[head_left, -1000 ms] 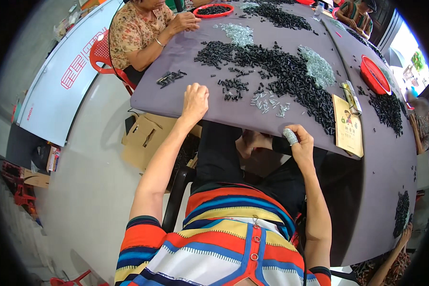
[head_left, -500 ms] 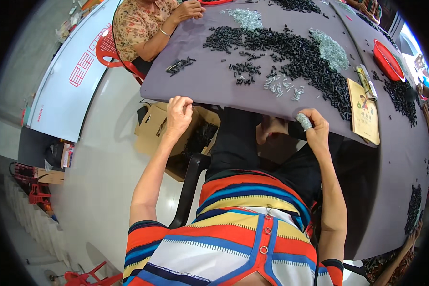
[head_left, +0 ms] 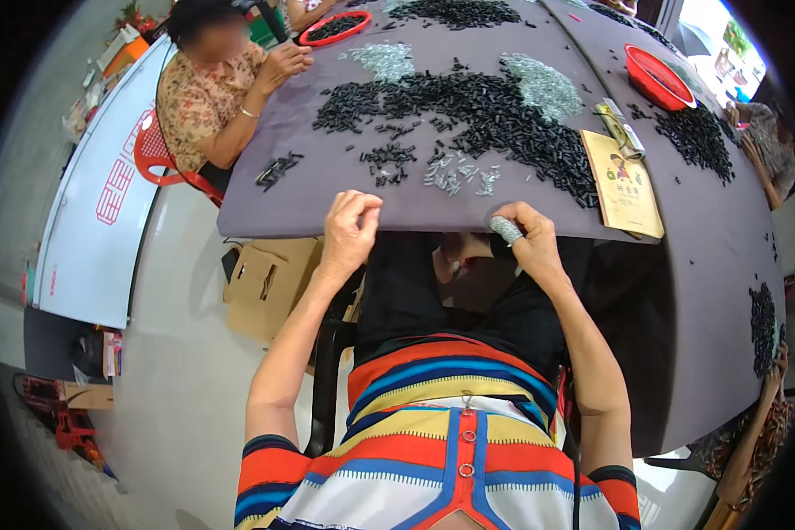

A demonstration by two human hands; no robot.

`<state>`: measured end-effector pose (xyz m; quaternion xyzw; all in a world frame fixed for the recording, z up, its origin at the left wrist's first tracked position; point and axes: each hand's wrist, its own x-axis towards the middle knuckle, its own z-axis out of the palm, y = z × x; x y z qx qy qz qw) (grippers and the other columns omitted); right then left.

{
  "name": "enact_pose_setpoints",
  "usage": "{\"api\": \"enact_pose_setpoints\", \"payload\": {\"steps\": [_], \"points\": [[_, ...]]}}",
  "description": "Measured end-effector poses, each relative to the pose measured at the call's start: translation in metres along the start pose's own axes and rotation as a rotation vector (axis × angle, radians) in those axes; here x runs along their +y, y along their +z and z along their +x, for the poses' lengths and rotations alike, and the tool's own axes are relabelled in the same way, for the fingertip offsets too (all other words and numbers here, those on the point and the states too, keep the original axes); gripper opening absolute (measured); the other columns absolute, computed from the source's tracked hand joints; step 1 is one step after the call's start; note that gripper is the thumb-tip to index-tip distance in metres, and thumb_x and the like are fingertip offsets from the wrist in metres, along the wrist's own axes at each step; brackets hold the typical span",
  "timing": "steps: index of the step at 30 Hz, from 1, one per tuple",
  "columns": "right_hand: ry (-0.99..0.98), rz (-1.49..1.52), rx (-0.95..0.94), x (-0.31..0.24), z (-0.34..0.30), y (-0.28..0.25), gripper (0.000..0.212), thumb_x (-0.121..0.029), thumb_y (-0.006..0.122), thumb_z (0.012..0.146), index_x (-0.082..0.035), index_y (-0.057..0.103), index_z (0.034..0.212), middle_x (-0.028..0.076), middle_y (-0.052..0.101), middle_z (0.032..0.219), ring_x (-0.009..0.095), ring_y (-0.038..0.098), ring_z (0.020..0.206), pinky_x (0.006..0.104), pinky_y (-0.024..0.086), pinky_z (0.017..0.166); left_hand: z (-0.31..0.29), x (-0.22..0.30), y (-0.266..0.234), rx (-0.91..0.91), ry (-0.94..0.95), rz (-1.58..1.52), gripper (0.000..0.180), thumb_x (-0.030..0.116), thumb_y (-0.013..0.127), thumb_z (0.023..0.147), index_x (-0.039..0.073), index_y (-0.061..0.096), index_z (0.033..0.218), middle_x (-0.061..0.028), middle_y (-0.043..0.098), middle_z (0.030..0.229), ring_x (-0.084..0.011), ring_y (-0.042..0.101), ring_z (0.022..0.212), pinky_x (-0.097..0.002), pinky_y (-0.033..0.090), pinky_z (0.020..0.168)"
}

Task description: Assembling small plastic components onto silver connectors by hand at a workshop table.

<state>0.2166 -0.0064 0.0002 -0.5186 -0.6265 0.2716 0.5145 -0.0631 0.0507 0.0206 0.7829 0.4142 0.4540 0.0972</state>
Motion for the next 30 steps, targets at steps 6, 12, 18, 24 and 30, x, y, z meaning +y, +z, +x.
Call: {"api": "enact_pose_setpoints", "payload": {"steps": [6,12,18,24,30], "points": [[-0.022,-0.056,-0.041,-0.002,0.002,-0.005,0.021,0.009,0.054,0.071,-0.002,0.062,0.086,0.010,0.061,0.077,0.019,0.058,0.069,0.0286,0.045,0.064,0.010,0.011,0.057,-0.098,-0.064,-0.229,0.005,-0.002,0.060,0.078,-0.001,0.060,0.083,-0.0041,0.055,0.071,-0.0103,0.048,0.057,-0.0239,0.040,0.053],[-0.035,-0.063,-0.047,0.000,0.004,-0.005,0.021,0.009,0.054,0.071,-0.003,0.063,0.086,0.010,0.061,0.078,0.020,0.058,0.070,0.0293,0.045,0.063,0.008,0.004,0.056,-0.064,-0.064,-0.160,0.006,-0.002,0.060,0.078,-0.001,0.060,0.083,-0.0029,0.053,0.070,-0.0085,0.048,0.056,-0.0229,0.039,0.052],[-0.039,-0.056,-0.023,0.001,0.004,-0.003,0.018,0.008,0.054,0.071,-0.002,0.062,0.085,0.010,0.060,0.074,0.019,0.056,0.065,0.0290,0.044,0.061,0.002,-0.030,0.028,0.094,-0.192,-0.019,0.007,-0.003,0.060,0.078,0.000,0.060,0.084,-0.0031,0.057,0.074,-0.0097,0.052,0.061,-0.0238,0.044,0.057],[-0.032,-0.069,-0.027,0.000,0.003,-0.001,0.008,0.002,0.059,0.077,-0.001,0.061,0.084,0.005,0.058,0.072,0.011,0.051,0.063,0.0248,0.042,0.060,0.012,-0.038,0.028,0.085,-0.187,-0.046,0.010,-0.002,0.061,0.074,0.002,0.060,0.083,-0.0075,0.056,0.073,-0.0192,0.054,0.064,-0.0303,0.045,0.061],[-0.033,-0.066,-0.010,-0.005,0.002,0.001,0.007,0.002,0.060,0.077,-0.001,0.061,0.083,0.007,0.058,0.072,0.013,0.051,0.061,0.0259,0.042,0.058,0.021,-0.033,0.047,0.042,-0.074,0.228,0.020,0.011,0.067,0.073,0.010,0.063,0.093,-0.0063,0.053,0.092,-0.0267,0.050,0.090,-0.0382,0.041,0.077]]}}
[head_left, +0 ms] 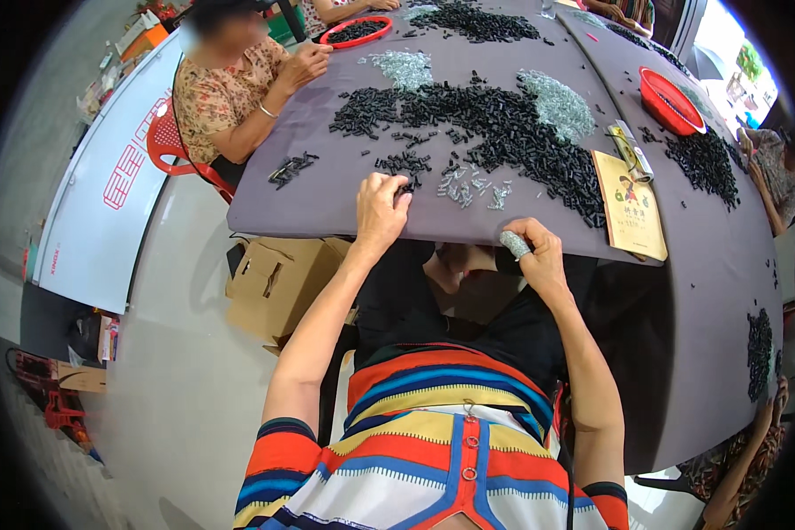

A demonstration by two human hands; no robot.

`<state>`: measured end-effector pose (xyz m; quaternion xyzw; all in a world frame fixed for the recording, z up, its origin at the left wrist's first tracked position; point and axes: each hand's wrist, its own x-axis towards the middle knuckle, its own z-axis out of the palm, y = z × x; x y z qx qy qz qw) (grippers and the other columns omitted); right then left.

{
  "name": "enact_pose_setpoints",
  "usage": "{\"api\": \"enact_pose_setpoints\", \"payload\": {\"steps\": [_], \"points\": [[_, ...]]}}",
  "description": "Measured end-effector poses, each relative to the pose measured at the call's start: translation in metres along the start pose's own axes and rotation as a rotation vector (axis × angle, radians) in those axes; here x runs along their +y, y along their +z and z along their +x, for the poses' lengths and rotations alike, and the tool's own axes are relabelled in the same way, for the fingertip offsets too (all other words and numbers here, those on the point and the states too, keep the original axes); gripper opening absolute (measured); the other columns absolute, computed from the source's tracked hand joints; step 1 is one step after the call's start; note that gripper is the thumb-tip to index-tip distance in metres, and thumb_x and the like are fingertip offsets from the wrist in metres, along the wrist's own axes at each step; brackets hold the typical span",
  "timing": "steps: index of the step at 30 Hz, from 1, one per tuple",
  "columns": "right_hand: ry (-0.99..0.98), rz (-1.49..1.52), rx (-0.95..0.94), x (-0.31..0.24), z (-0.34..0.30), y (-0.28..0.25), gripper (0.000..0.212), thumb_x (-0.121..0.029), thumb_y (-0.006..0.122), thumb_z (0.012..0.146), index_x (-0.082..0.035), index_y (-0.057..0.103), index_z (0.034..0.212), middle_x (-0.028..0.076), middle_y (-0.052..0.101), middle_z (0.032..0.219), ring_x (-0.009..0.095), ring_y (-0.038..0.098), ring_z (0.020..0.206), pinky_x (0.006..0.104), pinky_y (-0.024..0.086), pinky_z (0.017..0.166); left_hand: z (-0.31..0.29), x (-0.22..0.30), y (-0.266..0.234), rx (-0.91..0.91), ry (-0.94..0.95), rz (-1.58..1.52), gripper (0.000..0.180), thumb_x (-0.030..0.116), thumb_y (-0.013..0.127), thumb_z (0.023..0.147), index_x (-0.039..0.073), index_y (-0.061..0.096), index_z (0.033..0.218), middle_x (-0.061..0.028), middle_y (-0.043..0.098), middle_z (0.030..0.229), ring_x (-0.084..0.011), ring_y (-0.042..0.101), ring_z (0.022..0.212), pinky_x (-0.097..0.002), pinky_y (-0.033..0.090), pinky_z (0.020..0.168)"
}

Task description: Assembling small plastic components onto silver connectors by hand at a workshop table.

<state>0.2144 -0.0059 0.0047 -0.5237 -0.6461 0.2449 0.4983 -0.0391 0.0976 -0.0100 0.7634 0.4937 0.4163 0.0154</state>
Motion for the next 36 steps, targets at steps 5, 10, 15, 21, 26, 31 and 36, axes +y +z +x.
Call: {"api": "enact_pose_setpoints", "payload": {"steps": [5,10,15,21,26,31,36], "points": [[-0.010,0.027,0.011,-0.003,0.000,0.000,0.006,0.001,0.060,0.078,-0.001,0.061,0.083,0.007,0.058,0.073,0.014,0.051,0.061,0.0259,0.042,0.058,-0.001,-0.003,0.002,-0.024,0.019,0.034,0.015,0.012,0.065,0.075,0.012,0.064,0.090,-0.0055,0.053,0.091,-0.0254,0.050,0.090,-0.0381,0.040,0.076],[-0.019,-0.004,0.007,-0.006,-0.001,0.002,0.006,0.002,0.059,0.077,-0.001,0.060,0.083,0.008,0.057,0.073,0.014,0.051,0.060,0.0262,0.042,0.058,0.031,-0.017,0.004,0.081,0.138,-0.008,0.015,0.012,0.060,0.080,0.008,0.063,0.094,-0.0070,0.057,0.100,-0.0266,0.051,0.095,-0.0387,0.040,0.081],[-0.048,-0.026,0.022,-0.003,-0.001,0.002,0.009,0.004,0.059,0.076,-0.001,0.060,0.082,0.008,0.058,0.073,0.015,0.050,0.060,0.0263,0.041,0.057,0.038,-0.020,0.016,-0.096,0.257,0.016,0.027,0.017,0.059,0.082,0.002,0.061,0.104,-0.0135,0.055,0.117,-0.0294,0.049,0.112,-0.0407,0.037,0.093],[-0.058,-0.019,0.020,-0.002,0.000,0.002,0.011,0.006,0.059,0.074,-0.001,0.060,0.082,0.008,0.058,0.075,0.016,0.050,0.060,0.0266,0.041,0.057,0.021,-0.023,0.008,-0.131,0.254,0.018,0.027,0.018,0.058,0.084,0.003,0.062,0.106,-0.0151,0.057,0.116,-0.0311,0.052,0.109,-0.0406,0.039,0.093],[-0.063,-0.025,0.025,-0.001,-0.001,0.002,0.012,0.007,0.058,0.073,-0.001,0.060,0.082,0.008,0.058,0.075,0.016,0.050,0.060,0.0265,0.041,0.057,0.041,-0.029,0.009,-0.093,0.152,-0.060,0.019,0.012,0.056,0.083,0.002,0.063,0.098,-0.0144,0.060,0.107,-0.0311,0.056,0.101,-0.0378,0.043,0.088],[-0.054,-0.033,0.006,-0.005,-0.001,0.002,0.008,0.002,0.061,0.077,-0.001,0.059,0.083,0.006,0.058,0.076,0.013,0.050,0.063,0.0251,0.041,0.059,0.067,-0.050,0.023,-0.113,0.062,-0.031,0.018,0.005,0.053,0.081,0.001,0.063,0.096,-0.0139,0.061,0.103,-0.0299,0.057,0.100,-0.0364,0.044,0.088],[-0.080,-0.020,0.007,0.000,0.000,0.001,0.009,0.002,0.061,0.076,-0.002,0.059,0.084,0.006,0.058,0.076,0.014,0.050,0.063,0.0252,0.041,0.059,0.064,-0.057,0.019,-0.092,-0.005,-0.044,0.017,0.002,0.055,0.077,0.005,0.065,0.091,-0.0115,0.062,0.097,-0.0297,0.056,0.093,-0.0380,0.045,0.084]]}}
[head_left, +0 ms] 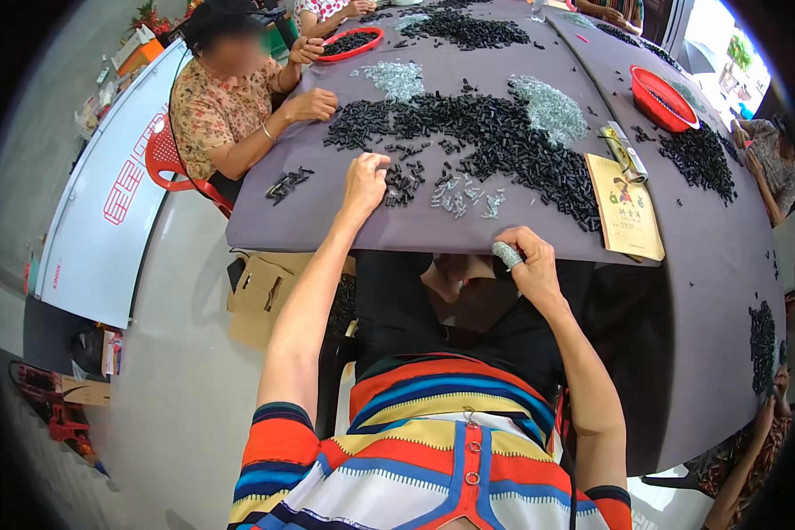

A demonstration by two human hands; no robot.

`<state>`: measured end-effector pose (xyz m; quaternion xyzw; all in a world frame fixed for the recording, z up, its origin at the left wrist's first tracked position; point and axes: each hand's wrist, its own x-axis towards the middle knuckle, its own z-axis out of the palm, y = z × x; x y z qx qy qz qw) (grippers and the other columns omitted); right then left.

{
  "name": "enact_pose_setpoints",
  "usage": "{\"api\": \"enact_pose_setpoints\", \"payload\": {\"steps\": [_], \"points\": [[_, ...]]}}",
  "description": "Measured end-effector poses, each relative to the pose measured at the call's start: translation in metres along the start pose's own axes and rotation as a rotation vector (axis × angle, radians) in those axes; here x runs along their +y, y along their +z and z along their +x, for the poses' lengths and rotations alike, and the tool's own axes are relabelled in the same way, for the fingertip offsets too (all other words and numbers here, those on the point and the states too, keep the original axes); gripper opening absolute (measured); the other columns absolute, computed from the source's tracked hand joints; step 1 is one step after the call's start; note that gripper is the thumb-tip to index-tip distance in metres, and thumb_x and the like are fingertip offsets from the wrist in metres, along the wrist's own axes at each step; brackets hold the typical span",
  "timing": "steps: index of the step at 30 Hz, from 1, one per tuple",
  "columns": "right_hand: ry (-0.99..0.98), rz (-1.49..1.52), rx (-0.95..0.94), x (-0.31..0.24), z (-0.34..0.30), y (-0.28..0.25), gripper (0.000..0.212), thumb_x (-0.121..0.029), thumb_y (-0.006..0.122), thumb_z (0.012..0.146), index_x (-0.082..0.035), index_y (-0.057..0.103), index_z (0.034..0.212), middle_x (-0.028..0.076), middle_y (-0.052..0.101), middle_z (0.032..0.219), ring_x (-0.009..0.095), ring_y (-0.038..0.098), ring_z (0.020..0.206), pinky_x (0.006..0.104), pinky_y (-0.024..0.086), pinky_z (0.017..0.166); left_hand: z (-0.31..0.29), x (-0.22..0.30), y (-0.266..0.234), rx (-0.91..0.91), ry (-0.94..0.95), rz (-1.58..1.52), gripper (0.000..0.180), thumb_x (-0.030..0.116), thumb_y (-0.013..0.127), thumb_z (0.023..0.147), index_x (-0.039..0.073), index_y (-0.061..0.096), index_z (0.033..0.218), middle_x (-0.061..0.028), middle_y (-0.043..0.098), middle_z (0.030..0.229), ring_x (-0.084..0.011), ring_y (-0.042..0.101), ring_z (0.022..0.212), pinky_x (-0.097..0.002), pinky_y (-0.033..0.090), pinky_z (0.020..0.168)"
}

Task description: Assembling small plastic components onto silver connectors by hand at a workshop table.

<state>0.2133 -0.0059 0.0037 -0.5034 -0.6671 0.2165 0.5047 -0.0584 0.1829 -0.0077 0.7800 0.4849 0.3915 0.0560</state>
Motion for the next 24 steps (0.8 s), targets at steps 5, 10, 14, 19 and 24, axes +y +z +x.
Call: {"api": "enact_pose_setpoints", "payload": {"steps": [5,10,14,19,24], "points": [[0.010,-0.011,0.000,0.000,0.000,0.000,0.009,0.002,0.062,0.076,-0.002,0.059,0.084,0.006,0.058,0.075,0.014,0.050,0.063,0.0256,0.041,0.059,-0.011,-0.005,-0.010,-0.095,-0.055,-0.022,0.015,0.005,0.059,0.076,0.007,0.067,0.089,-0.0110,0.063,0.092,-0.0292,0.056,0.091,-0.0375,0.045,0.082],[-0.008,-0.029,0.011,-0.003,0.001,-0.001,0.012,0.005,0.060,0.073,-0.001,0.059,0.083,0.008,0.058,0.076,0.018,0.051,0.061,0.0276,0.042,0.058,-0.010,-0.004,-0.017,-0.096,-0.021,-0.015,0.015,0.004,0.058,0.077,0.006,0.066,0.088,-0.0123,0.064,0.091,-0.0293,0.058,0.087,-0.0379,0.046,0.079],[0.005,-0.022,0.015,-0.003,0.000,0.001,0.012,0.005,0.060,0.073,-0.001,0.059,0.083,0.008,0.058,0.076,0.018,0.051,0.061,0.0275,0.042,0.058,0.007,-0.001,-0.013,-0.089,-0.175,-0.098,0.012,0.014,0.060,0.076,0.006,0.067,0.083,-0.0140,0.065,0.085,-0.0287,0.062,0.080,-0.0378,0.048,0.074],[0.006,-0.005,0.018,-0.004,0.000,0.003,0.013,0.005,0.060,0.072,-0.001,0.059,0.083,0.009,0.059,0.077,0.018,0.052,0.062,0.0272,0.042,0.059,0.028,0.021,-0.006,-0.152,-0.260,0.277,0.028,0.035,0.067,0.073,0.008,0.069,0.079,-0.0102,0.067,0.074,-0.0255,0.065,0.073,-0.0376,0.049,0.068],[0.002,-0.010,0.003,-0.003,0.001,0.001,0.015,0.008,0.058,0.071,-0.001,0.059,0.084,0.010,0.059,0.078,0.022,0.056,0.066,0.0283,0.044,0.061,0.037,0.026,0.006,-0.303,-0.424,0.203,0.023,0.035,0.071,0.069,0.013,0.069,0.077,-0.0099,0.067,0.094,-0.0337,0.056,0.100,-0.0497,0.044,0.083]]}}
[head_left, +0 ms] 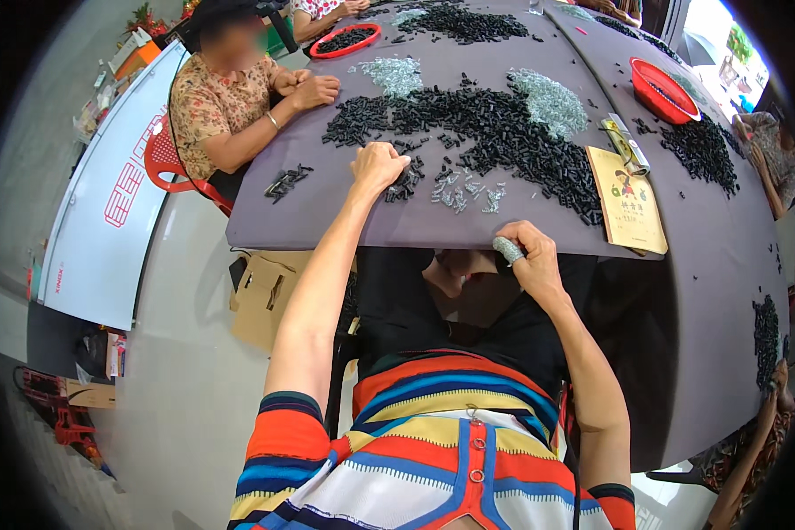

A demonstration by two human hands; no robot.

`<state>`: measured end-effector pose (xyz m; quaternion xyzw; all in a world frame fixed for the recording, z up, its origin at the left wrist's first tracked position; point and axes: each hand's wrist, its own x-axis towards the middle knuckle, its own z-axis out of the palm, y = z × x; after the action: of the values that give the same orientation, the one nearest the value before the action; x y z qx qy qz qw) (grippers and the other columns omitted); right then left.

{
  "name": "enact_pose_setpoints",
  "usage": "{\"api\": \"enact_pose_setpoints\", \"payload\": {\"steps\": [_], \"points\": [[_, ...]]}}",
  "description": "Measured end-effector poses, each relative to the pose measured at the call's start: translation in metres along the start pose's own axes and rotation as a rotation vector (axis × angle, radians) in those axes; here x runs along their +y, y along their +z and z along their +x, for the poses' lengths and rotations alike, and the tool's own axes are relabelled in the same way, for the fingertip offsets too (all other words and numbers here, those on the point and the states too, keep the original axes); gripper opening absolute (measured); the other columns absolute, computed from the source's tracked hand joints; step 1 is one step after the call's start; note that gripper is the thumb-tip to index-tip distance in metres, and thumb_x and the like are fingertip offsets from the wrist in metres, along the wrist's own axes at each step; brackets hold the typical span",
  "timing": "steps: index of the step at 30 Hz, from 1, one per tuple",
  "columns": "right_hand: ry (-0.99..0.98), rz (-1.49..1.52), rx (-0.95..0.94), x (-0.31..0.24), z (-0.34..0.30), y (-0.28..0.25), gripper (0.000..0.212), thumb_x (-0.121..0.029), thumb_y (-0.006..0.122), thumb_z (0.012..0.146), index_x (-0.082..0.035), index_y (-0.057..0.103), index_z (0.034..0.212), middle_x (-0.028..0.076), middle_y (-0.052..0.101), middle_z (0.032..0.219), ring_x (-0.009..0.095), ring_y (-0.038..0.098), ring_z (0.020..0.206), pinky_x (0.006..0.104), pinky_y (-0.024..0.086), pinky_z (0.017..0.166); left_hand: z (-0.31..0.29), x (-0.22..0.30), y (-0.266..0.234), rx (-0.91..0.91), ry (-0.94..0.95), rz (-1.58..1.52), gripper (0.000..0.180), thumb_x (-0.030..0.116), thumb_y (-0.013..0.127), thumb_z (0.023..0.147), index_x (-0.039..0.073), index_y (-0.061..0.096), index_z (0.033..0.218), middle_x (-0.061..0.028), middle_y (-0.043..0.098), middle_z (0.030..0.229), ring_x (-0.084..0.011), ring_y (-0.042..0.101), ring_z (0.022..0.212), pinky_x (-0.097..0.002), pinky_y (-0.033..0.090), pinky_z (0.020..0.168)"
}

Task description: Assembling small plastic components onto silver connectors by hand at a workshop table.

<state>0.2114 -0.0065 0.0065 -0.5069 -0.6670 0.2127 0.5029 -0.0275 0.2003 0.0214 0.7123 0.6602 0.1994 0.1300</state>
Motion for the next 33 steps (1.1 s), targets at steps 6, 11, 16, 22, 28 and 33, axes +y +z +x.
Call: {"api": "enact_pose_setpoints", "payload": {"steps": [6,11,16,22,28,33], "points": [[-0.003,-0.007,-0.008,0.003,-0.001,-0.002,0.019,0.009,0.055,0.070,-0.001,0.060,0.084,0.011,0.060,0.080,0.025,0.059,0.071,0.0302,0.046,0.064,-0.001,0.022,0.005,-0.102,-0.059,0.087,0.012,0.018,0.063,0.070,0.014,0.069,0.080,-0.0096,0.067,0.095,-0.0322,0.057,0.102,-0.0512,0.042,0.087],[-0.020,-0.022,0.000,0.005,-0.001,-0.002,0.020,0.009,0.055,0.069,-0.002,0.060,0.085,0.011,0.060,0.081,0.026,0.059,0.073,0.0312,0.046,0.065,-0.010,0.022,0.011,0.065,0.019,0.113,0.017,0.011,0.058,0.070,0.010,0.068,0.084,-0.0123,0.065,0.096,-0.0318,0.055,0.099,-0.0522,0.041,0.083],[-0.027,-0.028,-0.025,0.006,0.000,-0.004,0.018,0.007,0.056,0.070,-0.002,0.060,0.085,0.012,0.060,0.081,0.028,0.060,0.074,0.0325,0.046,0.066,-0.043,0.009,0.012,0.251,0.242,-0.472,0.012,0.010,0.065,0.075,0.000,0.060,0.080,-0.0072,0.063,0.075,-0.0155,0.060,0.072,-0.0305,0.048,0.065],[-0.070,-0.176,0.098,0.010,0.009,-0.014,0.014,0.006,0.057,0.072,-0.001,0.060,0.083,0.013,0.059,0.079,0.029,0.058,0.073,0.0322,0.046,0.065,-0.138,0.034,0.004,-0.140,0.104,-1.148,0.007,0.003,0.062,0.082,-0.001,0.056,0.084,-0.0061,0.061,0.070,-0.0104,0.058,0.060,-0.0230,0.049,0.055],[-0.201,-0.574,0.074,0.018,0.035,-0.032,0.028,0.008,0.054,0.065,-0.001,0.059,0.091,0.012,0.059,0.096,0.032,0.056,0.093,0.0379,0.047,0.078,-0.161,0.020,0.016,-0.243,0.069,-1.336,0.010,0.000,0.065,0.079,0.000,0.057,0.084,-0.0065,0.062,0.073,-0.0107,0.060,0.061,-0.0221,0.049,0.054],[-0.221,-0.744,0.008,0.050,0.048,-0.029,0.013,0.000,0.049,0.073,-0.002,0.058,0.082,0.013,0.057,0.091,0.031,0.055,0.087,0.0389,0.047,0.076,-0.164,0.019,0.023,-0.291,0.083,-1.361,0.011,0.000,0.065,0.079,0.002,0.056,0.085,-0.0053,0.061,0.072,-0.0100,0.059,0.061,-0.0221,0.048,0.054]]}}
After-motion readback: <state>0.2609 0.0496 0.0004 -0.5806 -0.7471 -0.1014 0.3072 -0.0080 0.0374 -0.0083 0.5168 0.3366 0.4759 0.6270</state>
